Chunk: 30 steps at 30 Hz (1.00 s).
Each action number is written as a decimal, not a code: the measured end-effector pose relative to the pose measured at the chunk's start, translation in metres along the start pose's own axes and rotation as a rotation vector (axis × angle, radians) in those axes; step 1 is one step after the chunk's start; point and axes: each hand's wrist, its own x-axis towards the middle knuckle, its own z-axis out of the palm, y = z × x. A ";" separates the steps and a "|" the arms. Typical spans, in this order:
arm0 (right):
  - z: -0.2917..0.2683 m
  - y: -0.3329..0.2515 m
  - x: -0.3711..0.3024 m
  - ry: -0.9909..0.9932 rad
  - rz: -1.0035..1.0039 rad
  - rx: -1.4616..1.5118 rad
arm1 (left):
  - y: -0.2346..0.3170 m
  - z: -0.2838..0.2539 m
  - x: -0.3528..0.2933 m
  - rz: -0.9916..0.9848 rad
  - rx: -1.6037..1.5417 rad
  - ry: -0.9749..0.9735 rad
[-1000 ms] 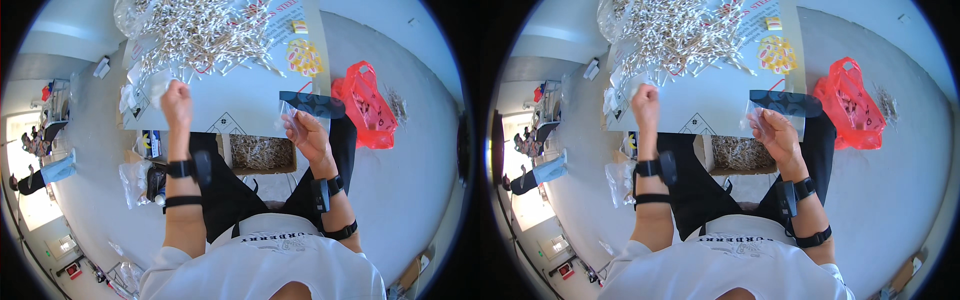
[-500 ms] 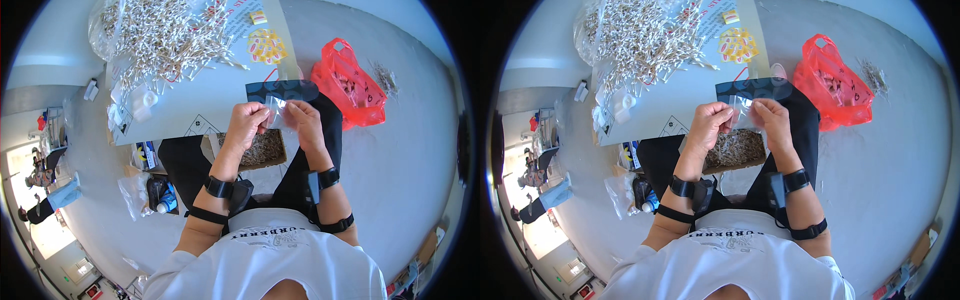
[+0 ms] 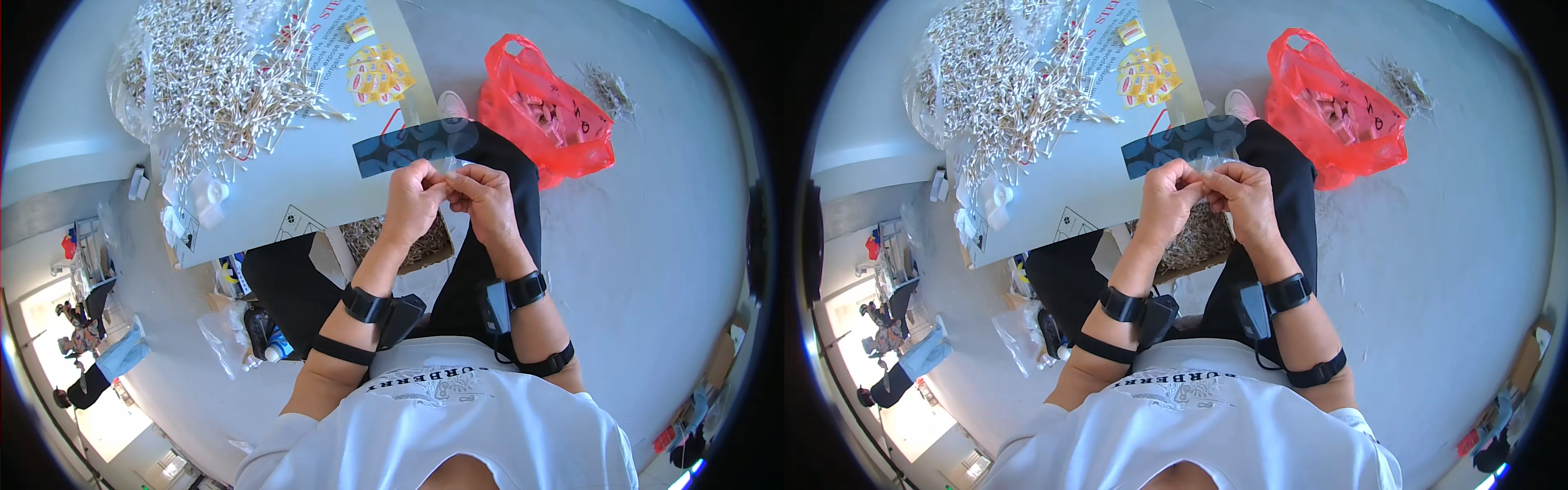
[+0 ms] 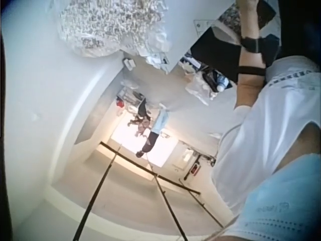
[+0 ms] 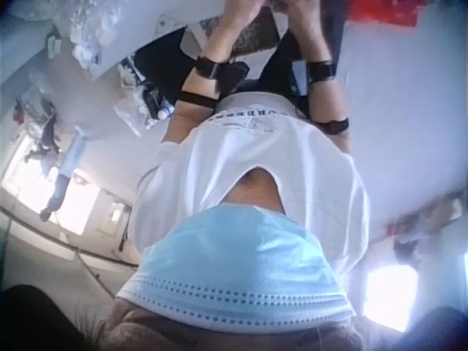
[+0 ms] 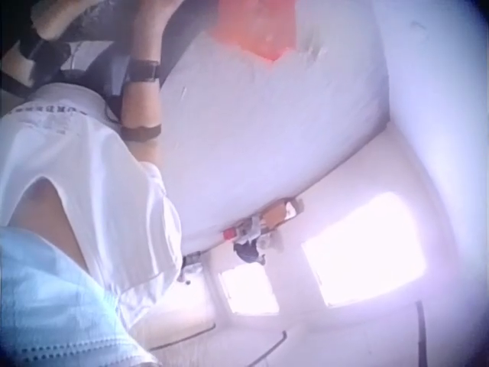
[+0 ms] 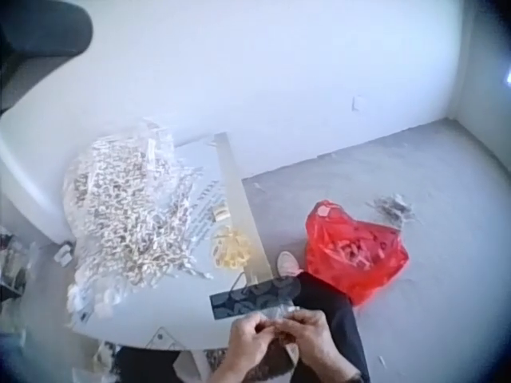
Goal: Manually organizing and packing cotton swabs into small retail boxes.
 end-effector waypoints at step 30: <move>-0.025 -0.050 0.015 0.069 -0.562 -0.917 | 0.029 0.016 0.070 0.430 0.447 -0.298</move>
